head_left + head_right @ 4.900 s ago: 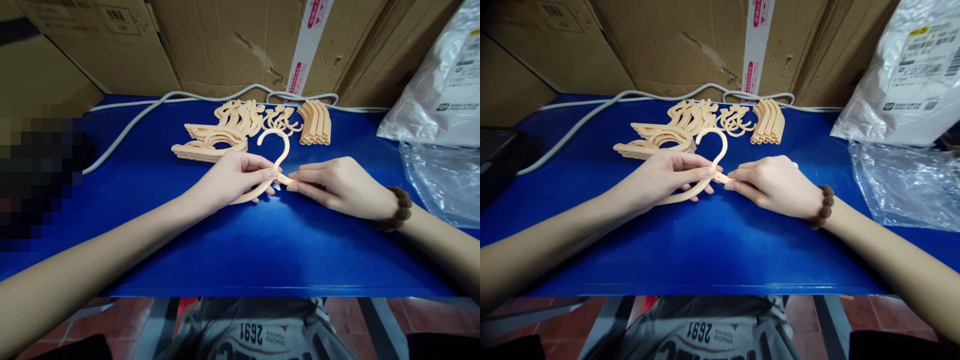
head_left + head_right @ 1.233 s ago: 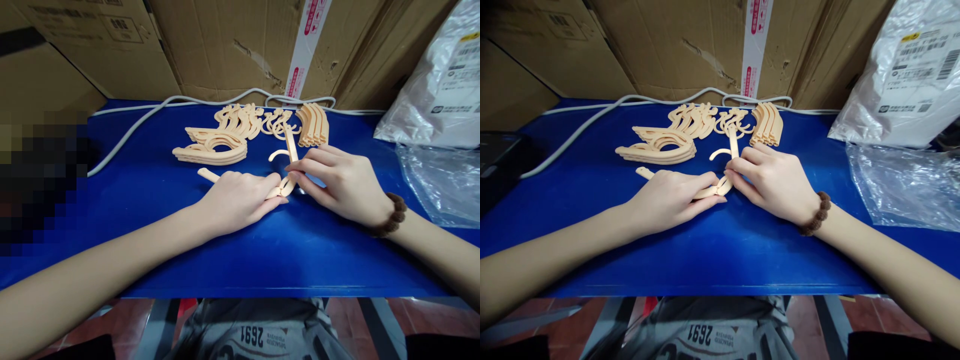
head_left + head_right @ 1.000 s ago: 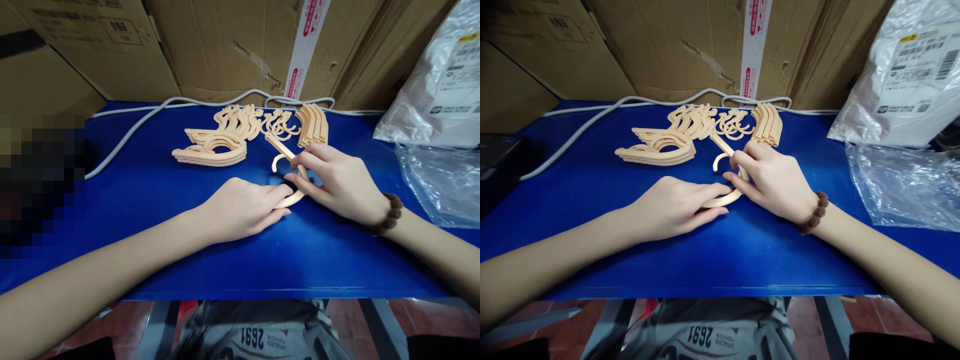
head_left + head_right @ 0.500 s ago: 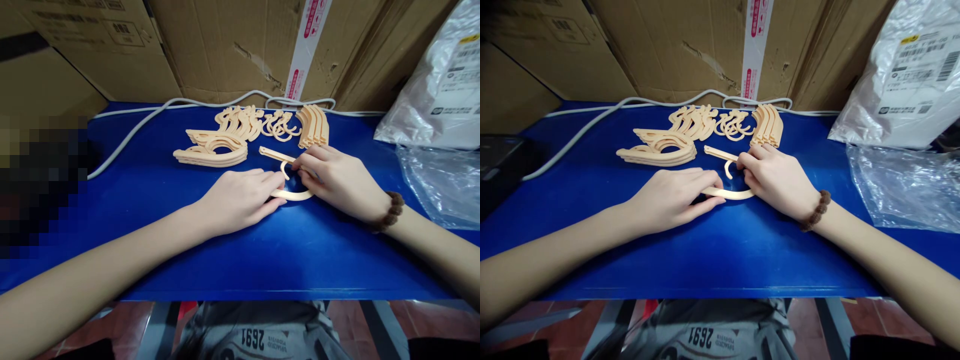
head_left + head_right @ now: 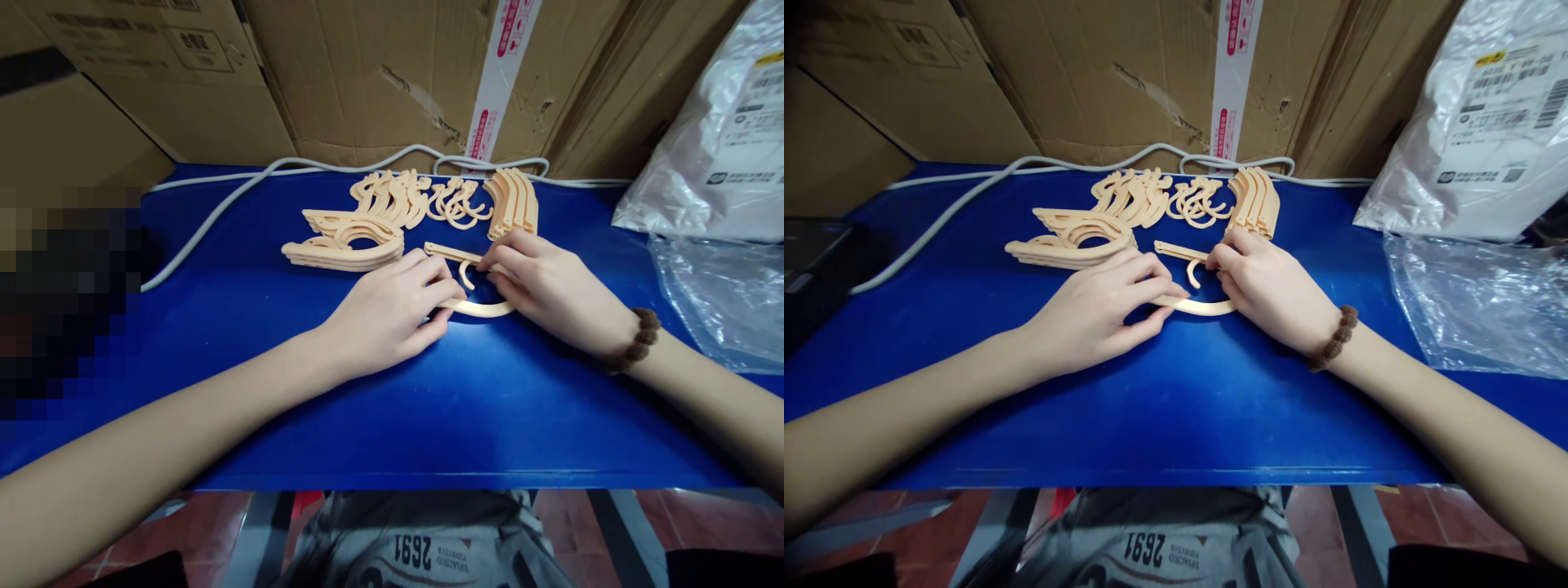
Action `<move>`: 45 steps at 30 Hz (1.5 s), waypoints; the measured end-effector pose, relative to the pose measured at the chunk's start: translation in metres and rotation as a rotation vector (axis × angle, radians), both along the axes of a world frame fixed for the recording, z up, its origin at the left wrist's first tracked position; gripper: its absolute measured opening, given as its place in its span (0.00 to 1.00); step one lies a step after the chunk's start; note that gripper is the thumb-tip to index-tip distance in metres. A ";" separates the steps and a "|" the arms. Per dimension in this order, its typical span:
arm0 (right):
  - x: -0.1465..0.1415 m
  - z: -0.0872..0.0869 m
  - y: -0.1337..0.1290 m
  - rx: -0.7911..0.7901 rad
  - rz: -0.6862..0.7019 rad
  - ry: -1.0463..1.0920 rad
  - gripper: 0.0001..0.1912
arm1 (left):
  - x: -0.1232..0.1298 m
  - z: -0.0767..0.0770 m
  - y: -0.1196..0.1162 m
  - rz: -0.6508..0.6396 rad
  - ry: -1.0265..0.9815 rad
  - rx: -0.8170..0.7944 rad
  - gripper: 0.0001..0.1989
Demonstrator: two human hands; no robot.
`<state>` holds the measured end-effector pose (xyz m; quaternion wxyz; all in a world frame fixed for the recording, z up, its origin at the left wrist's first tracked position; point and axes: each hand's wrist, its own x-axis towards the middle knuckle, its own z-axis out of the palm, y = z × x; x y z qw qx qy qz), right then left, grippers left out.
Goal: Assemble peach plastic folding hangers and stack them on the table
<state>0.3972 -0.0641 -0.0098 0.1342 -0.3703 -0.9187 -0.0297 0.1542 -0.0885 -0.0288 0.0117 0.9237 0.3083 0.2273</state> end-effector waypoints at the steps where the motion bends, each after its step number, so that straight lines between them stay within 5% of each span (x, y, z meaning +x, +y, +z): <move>1: 0.000 0.000 0.000 -0.002 0.002 0.001 0.16 | 0.000 0.000 0.000 -0.006 -0.003 -0.004 0.12; 19: -0.002 0.002 -0.002 0.047 -0.082 -0.138 0.13 | 0.001 -0.001 0.000 -0.021 -0.020 -0.069 0.11; 25: -0.006 0.004 -0.006 0.185 -0.043 -0.168 0.13 | -0.002 0.025 0.003 0.152 -0.143 -0.069 0.12; 29: -0.014 0.006 -0.016 0.207 0.065 -0.113 0.14 | -0.019 0.054 0.029 0.443 -0.200 -0.138 0.13; 32: -0.019 0.003 -0.023 0.170 0.176 -0.087 0.16 | -0.038 0.063 0.065 0.609 -0.152 -0.162 0.14; 38: -0.024 -0.004 -0.025 0.101 0.258 -0.007 0.16 | -0.063 0.046 0.135 0.782 -0.166 -0.357 0.02; 45: -0.023 -0.004 -0.024 0.149 0.271 -0.026 0.16 | -0.059 0.032 0.167 0.845 -0.124 -0.512 0.14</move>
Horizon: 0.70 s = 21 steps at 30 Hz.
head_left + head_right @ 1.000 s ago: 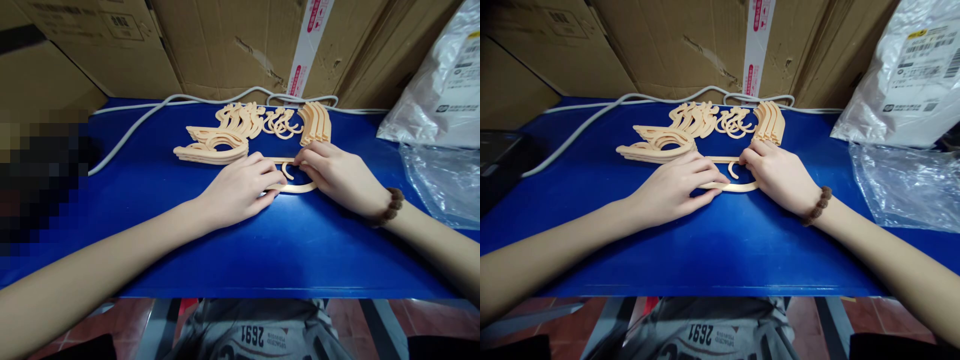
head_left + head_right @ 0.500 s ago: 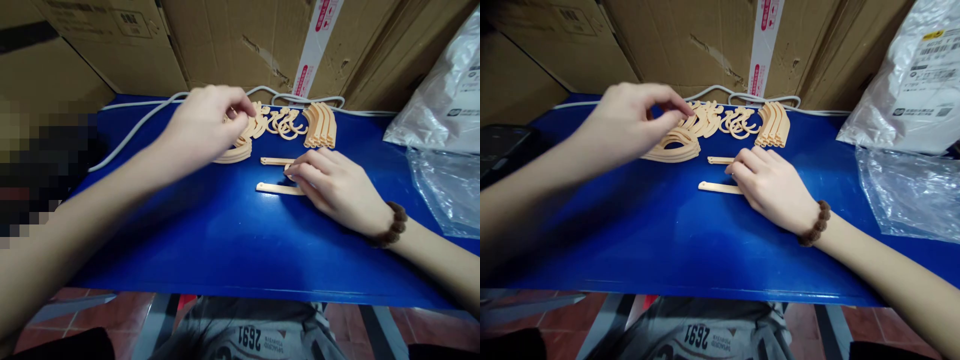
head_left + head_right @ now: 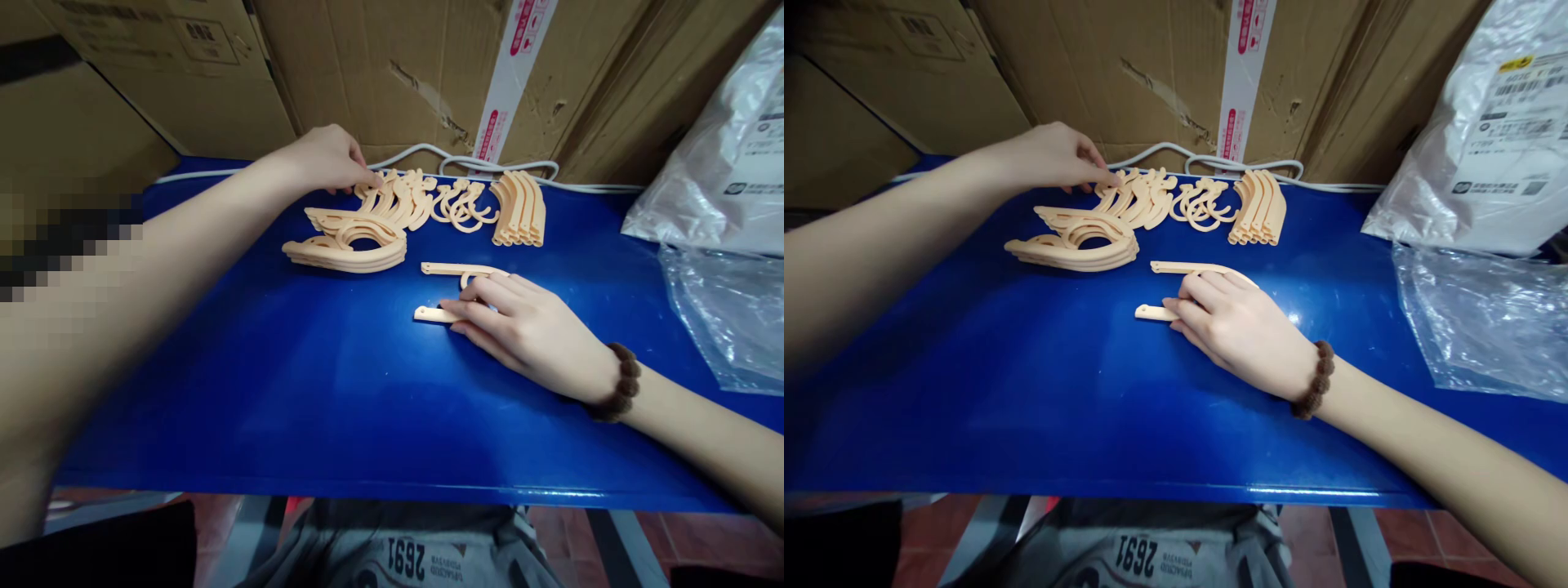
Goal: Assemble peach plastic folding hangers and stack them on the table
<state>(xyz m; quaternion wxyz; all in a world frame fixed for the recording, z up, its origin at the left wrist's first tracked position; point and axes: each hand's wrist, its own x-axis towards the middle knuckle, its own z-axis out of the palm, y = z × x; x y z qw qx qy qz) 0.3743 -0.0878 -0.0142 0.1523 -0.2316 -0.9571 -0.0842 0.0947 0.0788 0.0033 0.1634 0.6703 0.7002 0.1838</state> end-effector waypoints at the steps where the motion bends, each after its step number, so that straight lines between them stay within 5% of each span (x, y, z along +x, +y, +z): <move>1: 0.000 0.000 0.000 0.001 -0.001 0.000 0.16 | 0.001 -0.001 0.003 0.011 0.007 -0.008 0.14; 21: -0.001 -0.002 0.001 -0.065 -0.031 -0.067 0.17 | -0.003 -0.005 0.032 0.036 -0.182 -0.091 0.21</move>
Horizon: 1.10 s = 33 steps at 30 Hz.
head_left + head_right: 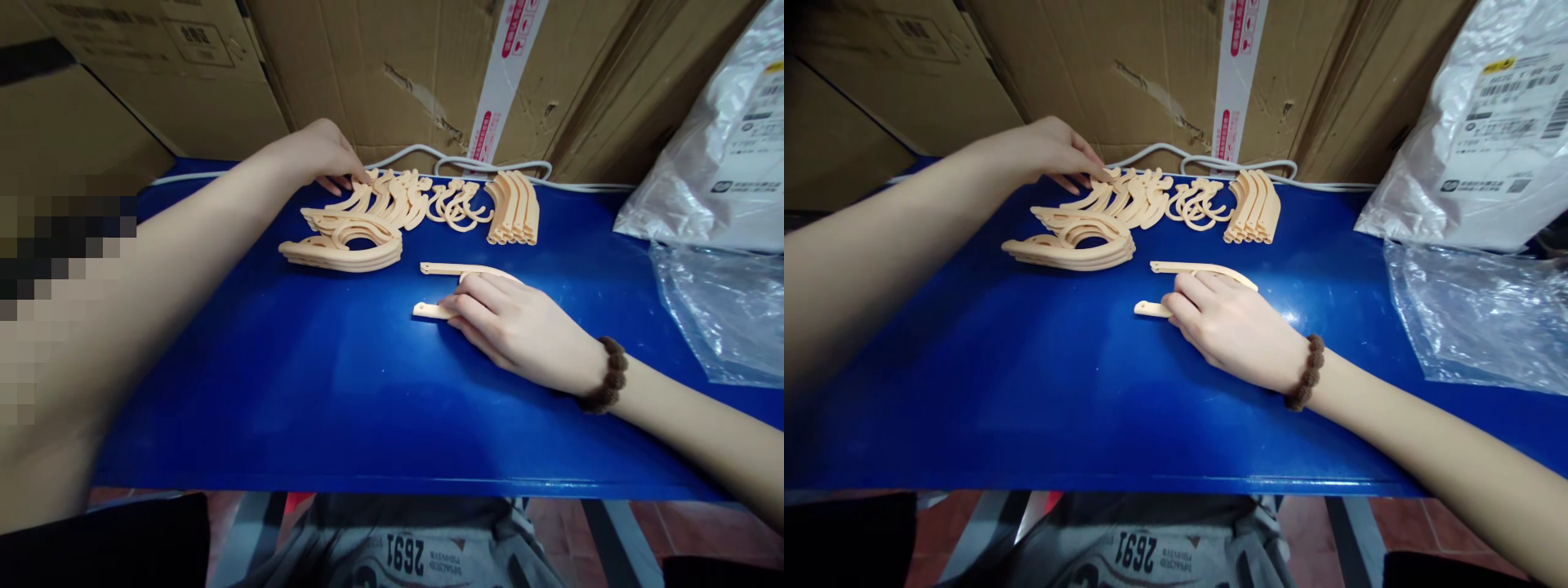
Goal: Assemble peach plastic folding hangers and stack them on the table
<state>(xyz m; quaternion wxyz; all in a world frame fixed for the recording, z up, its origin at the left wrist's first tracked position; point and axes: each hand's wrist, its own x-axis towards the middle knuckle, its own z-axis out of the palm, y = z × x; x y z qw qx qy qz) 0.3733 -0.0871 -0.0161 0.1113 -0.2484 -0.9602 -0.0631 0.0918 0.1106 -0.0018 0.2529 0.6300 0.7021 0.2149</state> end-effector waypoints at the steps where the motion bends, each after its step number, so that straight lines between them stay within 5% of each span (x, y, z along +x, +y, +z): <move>1: 0.000 0.000 0.000 0.007 0.006 -0.004 0.16 | 0.001 0.000 -0.002 0.013 -0.010 0.015 0.20; 6: 0.000 0.001 0.001 0.060 0.022 -0.056 0.14 | 0.008 0.008 -0.021 0.007 -0.130 0.174 0.16; 12: 0.000 0.003 -0.002 0.113 0.000 -0.064 0.15 | 0.023 0.045 -0.062 -0.081 -0.315 0.553 0.04; 16: 0.002 0.002 -0.004 0.093 0.011 -0.072 0.15 | 0.042 0.058 -0.107 -0.268 -0.326 0.695 0.02; 19: 0.003 0.002 -0.005 0.112 0.032 -0.091 0.14 | 0.056 0.050 -0.149 -0.312 -0.229 0.643 0.05; 23: 0.004 0.003 -0.006 0.051 0.047 -0.082 0.13 | 0.061 0.026 -0.188 -0.439 -0.147 0.478 0.26; 33: 0.008 0.005 -0.004 0.076 -0.053 -0.045 0.14 | 0.046 0.000 -0.195 -0.647 0.032 0.257 0.21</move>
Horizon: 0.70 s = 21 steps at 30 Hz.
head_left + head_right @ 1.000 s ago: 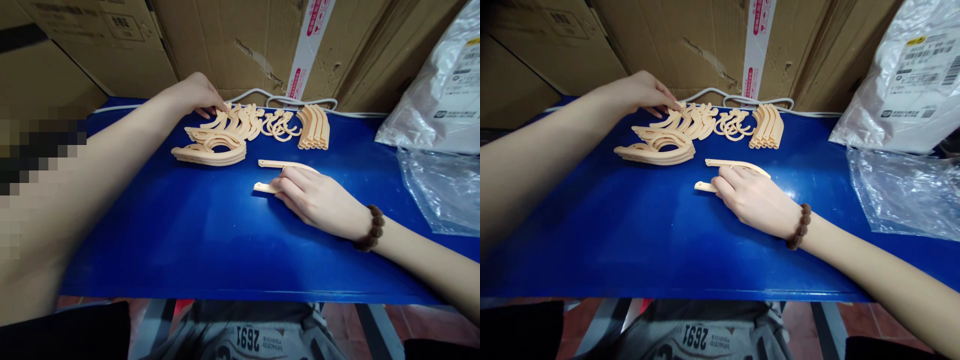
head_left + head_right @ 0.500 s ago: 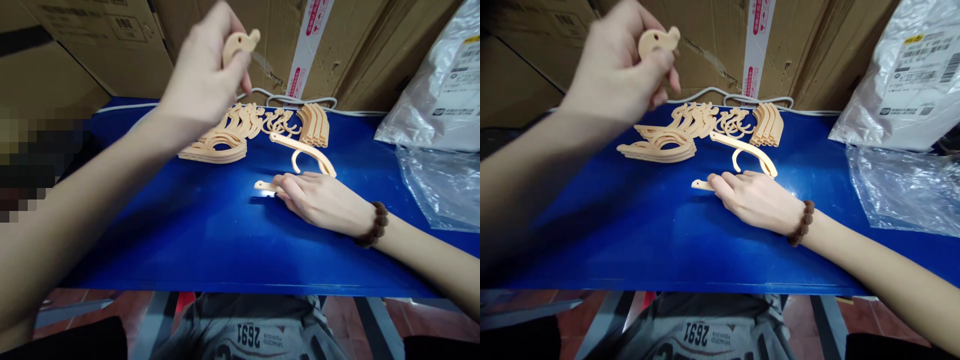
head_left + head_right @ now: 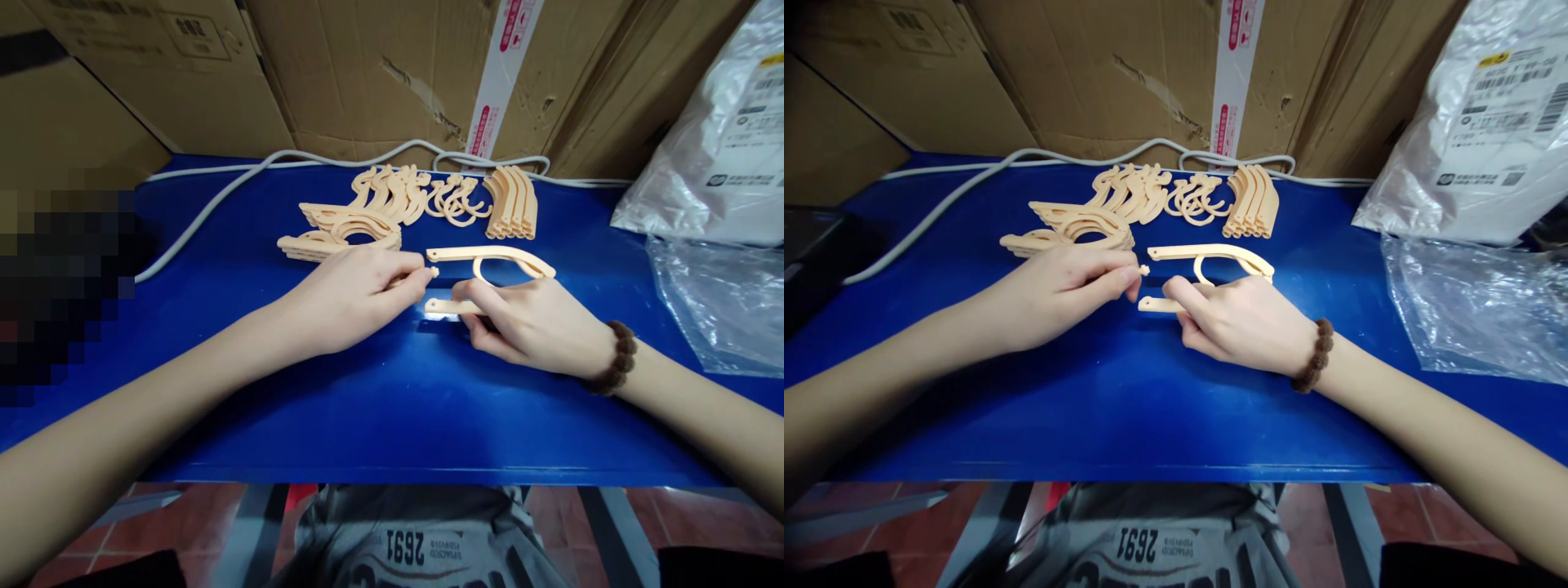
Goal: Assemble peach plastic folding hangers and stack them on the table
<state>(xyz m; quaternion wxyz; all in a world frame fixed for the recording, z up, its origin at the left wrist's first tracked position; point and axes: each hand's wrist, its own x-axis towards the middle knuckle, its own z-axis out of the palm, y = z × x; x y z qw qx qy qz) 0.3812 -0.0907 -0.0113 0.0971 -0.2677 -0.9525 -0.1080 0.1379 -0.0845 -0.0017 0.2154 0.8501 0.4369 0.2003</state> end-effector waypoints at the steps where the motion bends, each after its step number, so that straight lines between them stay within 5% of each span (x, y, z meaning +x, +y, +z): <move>1: 0.001 0.000 0.001 0.005 -0.007 0.005 0.14 | 0.000 -0.001 -0.001 -0.005 0.006 -0.021 0.21; 7: 0.004 -0.001 0.003 0.056 -0.014 0.025 0.19 | 0.004 -0.007 -0.007 0.000 -0.037 -0.167 0.19; 21: 0.005 0.002 0.004 0.129 -0.009 0.031 0.17 | 0.005 -0.007 -0.008 -0.028 -0.009 -0.170 0.19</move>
